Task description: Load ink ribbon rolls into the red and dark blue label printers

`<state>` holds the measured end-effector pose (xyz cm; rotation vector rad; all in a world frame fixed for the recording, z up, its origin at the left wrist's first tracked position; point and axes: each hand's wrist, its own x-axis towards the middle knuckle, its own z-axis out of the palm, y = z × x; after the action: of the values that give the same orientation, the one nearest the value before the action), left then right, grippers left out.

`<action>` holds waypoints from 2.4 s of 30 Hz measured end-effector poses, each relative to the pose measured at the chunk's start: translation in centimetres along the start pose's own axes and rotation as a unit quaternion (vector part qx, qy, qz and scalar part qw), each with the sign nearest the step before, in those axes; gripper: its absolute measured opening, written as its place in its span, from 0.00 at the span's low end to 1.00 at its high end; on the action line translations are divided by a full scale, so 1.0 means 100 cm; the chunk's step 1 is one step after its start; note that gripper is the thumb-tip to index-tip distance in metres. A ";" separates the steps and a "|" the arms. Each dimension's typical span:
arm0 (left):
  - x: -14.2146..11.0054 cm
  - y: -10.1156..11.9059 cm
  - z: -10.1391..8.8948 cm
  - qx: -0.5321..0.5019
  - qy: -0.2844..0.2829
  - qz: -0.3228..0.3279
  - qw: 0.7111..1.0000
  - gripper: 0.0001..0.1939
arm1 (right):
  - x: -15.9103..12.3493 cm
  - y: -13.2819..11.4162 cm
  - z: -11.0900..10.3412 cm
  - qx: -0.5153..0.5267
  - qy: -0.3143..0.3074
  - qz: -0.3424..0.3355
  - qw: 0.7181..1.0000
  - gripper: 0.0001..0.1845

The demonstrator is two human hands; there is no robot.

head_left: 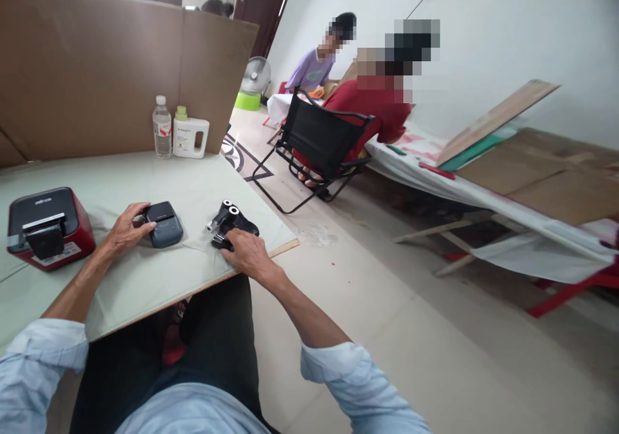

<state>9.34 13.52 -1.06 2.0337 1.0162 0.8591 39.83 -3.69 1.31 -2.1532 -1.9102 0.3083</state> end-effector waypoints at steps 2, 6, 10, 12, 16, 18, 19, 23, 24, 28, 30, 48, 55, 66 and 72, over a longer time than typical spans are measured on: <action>-0.002 0.003 -0.003 0.027 0.004 0.010 1.000 0.37 | -0.004 0.007 -0.002 0.175 0.004 0.004 0.984 0.09; -0.008 0.035 -0.004 0.135 0.058 0.086 0.985 0.31 | -0.011 0.013 -0.012 0.492 -0.057 -0.006 0.869 0.17; -0.020 0.096 0.012 0.078 -0.008 0.148 0.986 0.23 | -0.011 0.001 -0.018 0.608 -0.115 -0.009 0.785 0.22; -0.026 0.121 0.024 0.006 -0.088 0.135 0.987 0.22 | -0.009 -0.008 -0.017 0.640 -0.140 -0.022 0.755 0.23; -0.034 0.141 0.042 -0.111 -0.137 0.069 0.982 0.20 | -0.008 -0.024 -0.013 0.683 -0.161 -0.043 0.711 0.27; -0.036 0.140 0.044 -0.192 -0.117 0.014 0.974 0.19 | -0.011 -0.027 -0.011 0.689 -0.148 -0.051 0.707 0.28; -0.037 0.138 0.044 -0.226 -0.107 -0.014 0.968 0.19 | -0.013 -0.028 -0.010 0.682 -0.129 -0.059 0.717 0.26; -0.040 0.133 0.040 -0.295 -0.079 -0.108 0.946 0.22 | -0.021 -0.030 -0.010 0.509 0.086 -0.137 0.845 0.25; -0.041 0.133 0.040 -0.304 -0.071 -0.123 0.942 0.23 | -0.023 -0.032 -0.009 0.429 0.149 -0.168 0.875 0.25; -0.048 0.133 0.048 -0.304 -0.080 -0.150 0.937 0.24 | -0.024 -0.039 -0.006 0.188 0.256 -0.267 0.910 0.21; -0.050 0.132 0.049 -0.277 -0.100 -0.146 0.944 0.23 | -0.022 -0.042 -0.003 0.164 0.263 -0.277 0.910 0.20; 0.011 0.013 -0.019 0.079 -0.068 0.018 0.994 0.35 | 0.009 -0.040 0.012 0.479 0.102 -0.090 0.867 0.15; 0.011 0.014 -0.014 0.049 -0.048 -0.001 0.998 0.36 | 0.024 -0.043 0.024 0.456 0.094 -0.170 0.868 0.10; 0.023 0.016 -0.012 -0.008 -0.019 -0.048 0.999 0.41 | 0.077 -0.065 0.028 0.249 0.090 -0.265 0.927 0.26; 0.026 0.019 -0.013 -0.021 -0.038 -0.056 0.997 0.40 | 0.106 -0.085 0.029 0.096 0.070 -0.283 0.952 0.24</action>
<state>10.25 15.19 1.82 1.9394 1.0494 0.7331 32.20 7.95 1.34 -1.3863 -2.2005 0.2082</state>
